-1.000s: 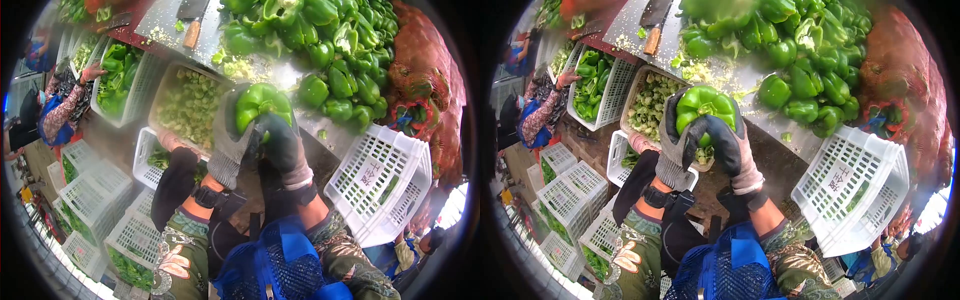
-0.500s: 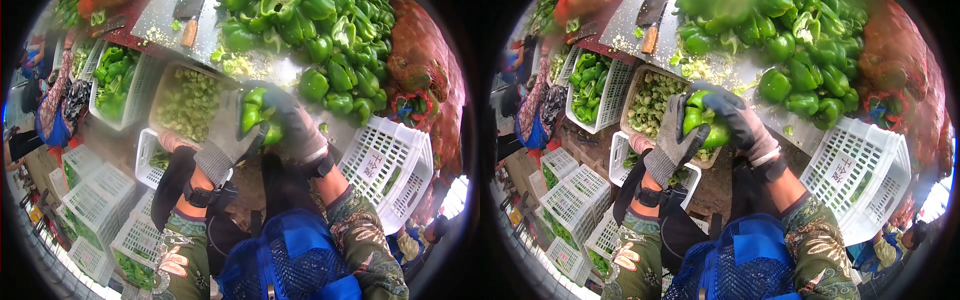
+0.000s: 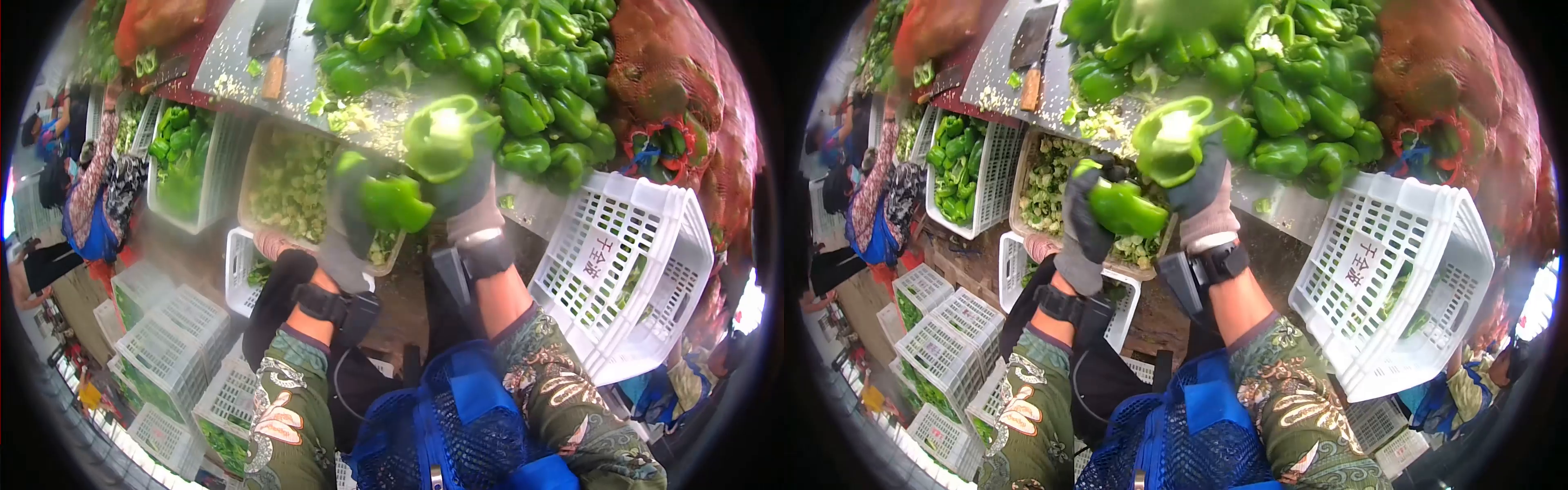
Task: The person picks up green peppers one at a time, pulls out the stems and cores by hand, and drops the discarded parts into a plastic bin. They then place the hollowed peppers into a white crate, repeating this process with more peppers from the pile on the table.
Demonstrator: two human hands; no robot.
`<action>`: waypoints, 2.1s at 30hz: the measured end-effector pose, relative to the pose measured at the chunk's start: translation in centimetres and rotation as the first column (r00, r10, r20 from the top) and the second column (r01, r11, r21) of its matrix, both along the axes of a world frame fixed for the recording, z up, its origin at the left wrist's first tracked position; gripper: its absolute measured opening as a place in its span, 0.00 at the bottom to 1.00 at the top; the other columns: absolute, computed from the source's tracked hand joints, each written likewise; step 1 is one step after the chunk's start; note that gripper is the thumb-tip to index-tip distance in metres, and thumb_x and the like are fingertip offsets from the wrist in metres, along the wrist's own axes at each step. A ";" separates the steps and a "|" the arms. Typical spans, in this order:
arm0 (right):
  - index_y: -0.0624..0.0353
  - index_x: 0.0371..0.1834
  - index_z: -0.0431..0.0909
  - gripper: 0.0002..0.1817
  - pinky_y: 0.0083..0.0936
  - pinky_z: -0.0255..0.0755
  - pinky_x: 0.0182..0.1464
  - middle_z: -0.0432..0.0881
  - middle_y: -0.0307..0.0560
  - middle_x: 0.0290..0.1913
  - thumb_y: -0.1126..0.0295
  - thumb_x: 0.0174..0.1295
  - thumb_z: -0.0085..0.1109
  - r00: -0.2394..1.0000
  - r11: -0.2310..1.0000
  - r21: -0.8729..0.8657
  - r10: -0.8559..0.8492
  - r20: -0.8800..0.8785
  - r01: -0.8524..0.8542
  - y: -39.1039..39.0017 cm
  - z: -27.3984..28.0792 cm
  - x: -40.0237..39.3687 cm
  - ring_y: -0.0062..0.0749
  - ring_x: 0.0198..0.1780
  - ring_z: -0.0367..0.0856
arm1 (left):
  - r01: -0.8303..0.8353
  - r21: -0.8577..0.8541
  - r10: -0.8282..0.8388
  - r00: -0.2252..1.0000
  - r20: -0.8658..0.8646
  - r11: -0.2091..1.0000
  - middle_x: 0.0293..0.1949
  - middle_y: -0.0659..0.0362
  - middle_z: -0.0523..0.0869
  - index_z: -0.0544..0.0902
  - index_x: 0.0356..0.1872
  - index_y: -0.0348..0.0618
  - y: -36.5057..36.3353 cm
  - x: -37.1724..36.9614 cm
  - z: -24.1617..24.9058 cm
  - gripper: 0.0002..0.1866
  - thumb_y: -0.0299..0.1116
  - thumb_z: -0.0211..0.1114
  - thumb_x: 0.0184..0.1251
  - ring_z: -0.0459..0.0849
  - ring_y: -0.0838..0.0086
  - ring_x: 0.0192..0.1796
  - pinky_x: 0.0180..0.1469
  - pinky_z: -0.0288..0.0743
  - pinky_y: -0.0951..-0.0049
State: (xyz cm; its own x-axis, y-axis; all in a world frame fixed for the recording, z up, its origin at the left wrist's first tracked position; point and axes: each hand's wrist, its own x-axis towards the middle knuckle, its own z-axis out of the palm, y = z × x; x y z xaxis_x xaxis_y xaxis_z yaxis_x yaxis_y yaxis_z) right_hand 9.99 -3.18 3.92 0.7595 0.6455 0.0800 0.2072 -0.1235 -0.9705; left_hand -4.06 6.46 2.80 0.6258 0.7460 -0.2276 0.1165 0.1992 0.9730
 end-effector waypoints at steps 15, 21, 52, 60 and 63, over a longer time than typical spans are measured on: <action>0.60 0.58 0.73 0.23 0.25 0.71 0.54 0.79 0.48 0.53 0.70 0.58 0.64 0.898 0.987 0.027 -0.156 0.411 0.159 -5.6 -0.3 5.4 0.33 0.51 0.79 | 0.370 0.394 -0.266 0.918 -0.294 0.841 0.61 0.43 0.74 0.67 0.65 0.36 -2.1 10.9 7.6 0.30 0.40 0.62 0.67 0.72 0.54 0.65 0.67 0.66 0.62; 0.61 0.62 0.71 0.21 0.29 0.69 0.58 0.75 0.55 0.58 0.72 0.64 0.52 1.000 0.996 0.089 -0.012 -0.016 0.014 -5.1 5.4 -0.2 0.45 0.55 0.76 | 0.377 0.202 -0.347 0.923 -0.169 0.904 0.56 0.46 0.77 0.70 0.64 0.40 -3.5 4.9 7.1 0.29 0.36 0.66 0.62 0.78 0.56 0.57 0.59 0.71 0.66; 0.60 0.57 0.75 0.22 0.22 0.76 0.36 0.81 0.40 0.41 0.57 0.66 0.59 0.732 0.999 0.037 0.039 -0.680 -0.019 1.3 -0.8 -6.2 0.24 0.40 0.78 | -0.138 0.211 0.156 0.985 -0.073 0.968 0.30 0.64 0.81 0.78 0.43 0.46 -0.3 -5.3 0.3 0.08 0.33 0.63 0.66 0.74 0.89 0.19 0.15 0.63 0.89; 0.62 0.58 0.72 0.18 0.27 0.75 0.54 0.78 0.45 0.52 0.66 0.70 0.53 0.886 0.960 0.215 0.254 -0.387 -0.181 -0.2 -2.0 -4.8 0.29 0.51 0.78 | -0.235 0.036 0.238 0.963 -0.127 0.971 0.48 0.50 0.80 0.73 0.57 0.43 3.1 -6.2 6.0 0.21 0.33 0.63 0.64 0.84 0.64 0.42 0.44 0.81 0.67; 0.63 0.59 0.71 0.16 0.26 0.73 0.56 0.78 0.46 0.53 0.72 0.70 0.51 0.865 0.919 0.275 0.368 -0.341 -0.283 -0.3 4.1 -4.4 0.29 0.53 0.77 | 0.464 0.737 0.521 0.521 -0.676 0.492 0.50 0.44 0.76 0.70 0.62 0.40 4.2 -7.4 5.5 0.30 0.40 0.66 0.61 0.81 0.54 0.49 0.55 0.77 0.60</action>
